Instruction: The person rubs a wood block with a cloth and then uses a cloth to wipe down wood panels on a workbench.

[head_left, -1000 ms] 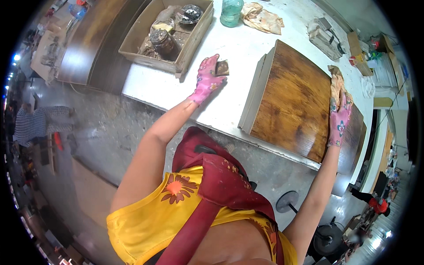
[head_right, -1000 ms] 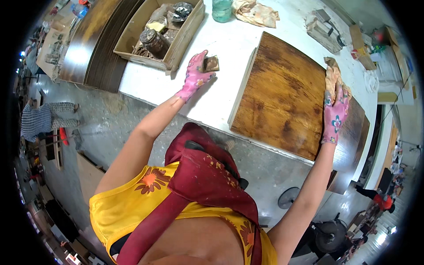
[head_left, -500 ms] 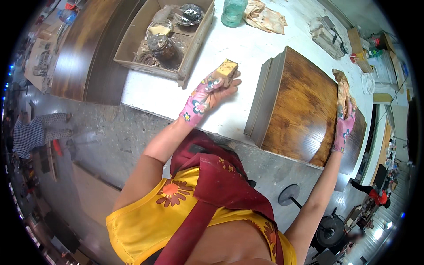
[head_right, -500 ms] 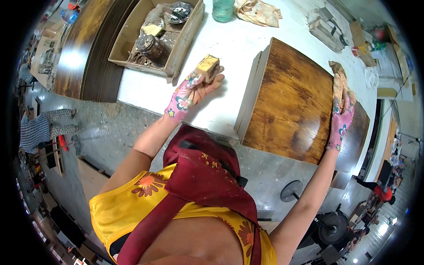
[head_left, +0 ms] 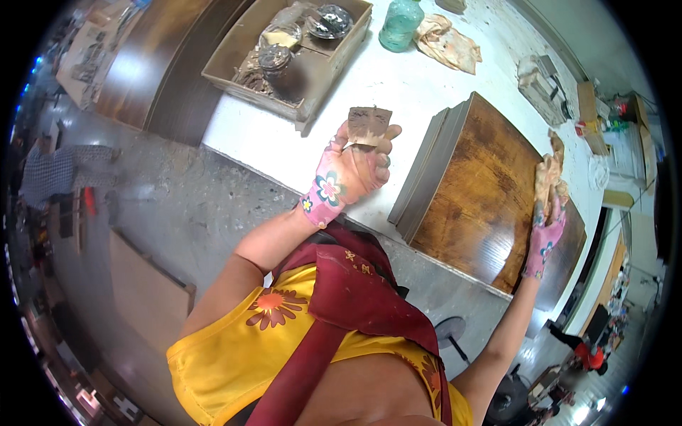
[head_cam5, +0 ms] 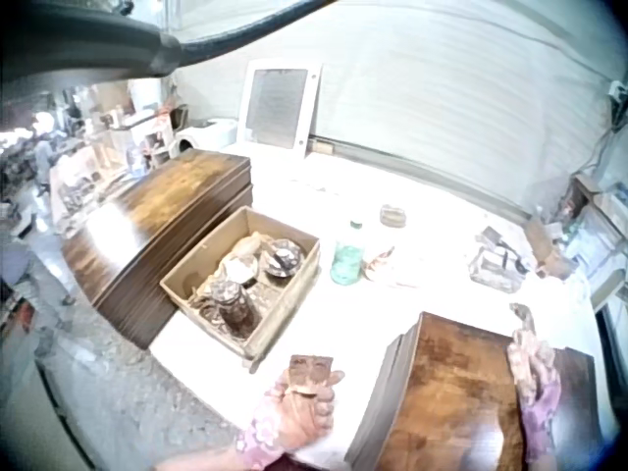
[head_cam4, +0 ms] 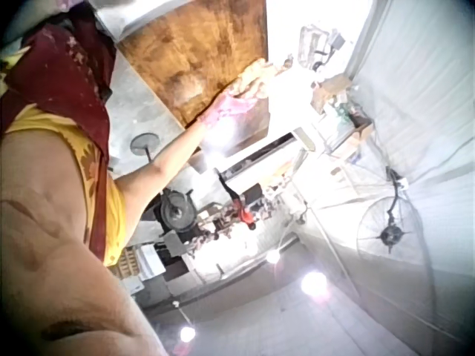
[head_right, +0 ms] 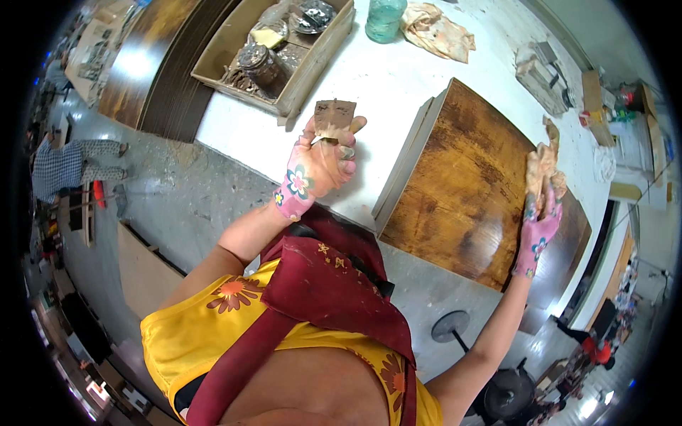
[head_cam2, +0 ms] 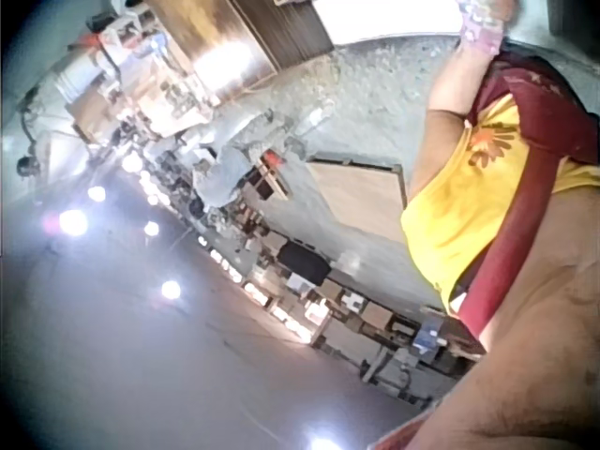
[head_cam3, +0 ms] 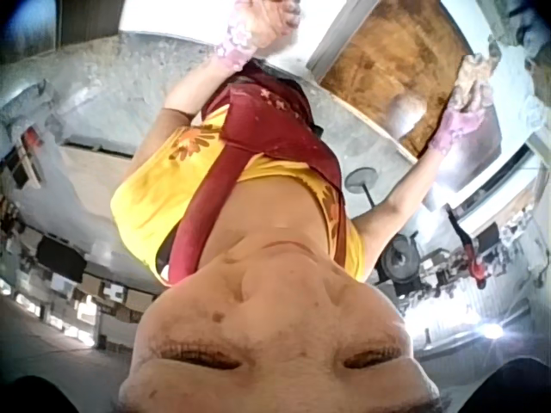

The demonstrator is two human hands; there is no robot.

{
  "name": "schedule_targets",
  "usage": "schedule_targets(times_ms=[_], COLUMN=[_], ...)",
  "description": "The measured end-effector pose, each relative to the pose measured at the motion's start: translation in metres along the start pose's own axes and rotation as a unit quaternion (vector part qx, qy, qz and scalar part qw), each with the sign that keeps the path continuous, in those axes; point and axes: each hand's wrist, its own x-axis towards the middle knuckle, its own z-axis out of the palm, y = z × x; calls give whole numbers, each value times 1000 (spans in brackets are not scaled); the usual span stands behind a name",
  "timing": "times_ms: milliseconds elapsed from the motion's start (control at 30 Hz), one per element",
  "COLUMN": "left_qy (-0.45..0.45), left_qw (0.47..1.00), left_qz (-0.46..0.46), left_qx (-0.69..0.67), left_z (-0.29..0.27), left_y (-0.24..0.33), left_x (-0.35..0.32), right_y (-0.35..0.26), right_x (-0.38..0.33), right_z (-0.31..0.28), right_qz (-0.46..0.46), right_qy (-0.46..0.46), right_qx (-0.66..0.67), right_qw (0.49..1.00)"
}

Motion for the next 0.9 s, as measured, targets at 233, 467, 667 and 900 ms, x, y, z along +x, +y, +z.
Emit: schedule_targets(times_ms=[233,467,667,900], left_qy=[26,152,20,14], left_qw=[998,978,996,991], left_qz=[56,109,28,61], left_qx=[16,90,85,119], left_z=[14,38,38,42], left_y=[-30,-52,-53,-38], left_x=[-4,-17,-27,-45], right_y=[-91,-127,-218,-295], right_x=[-6,55,86,92], right_z=[-60,-108,-65,-18], right_qz=[-181,-319,-438,-467], right_qy=[-219,-176,-133,-209], right_qx=[-48,53,191,276], right_qw=[958,930,868,814])
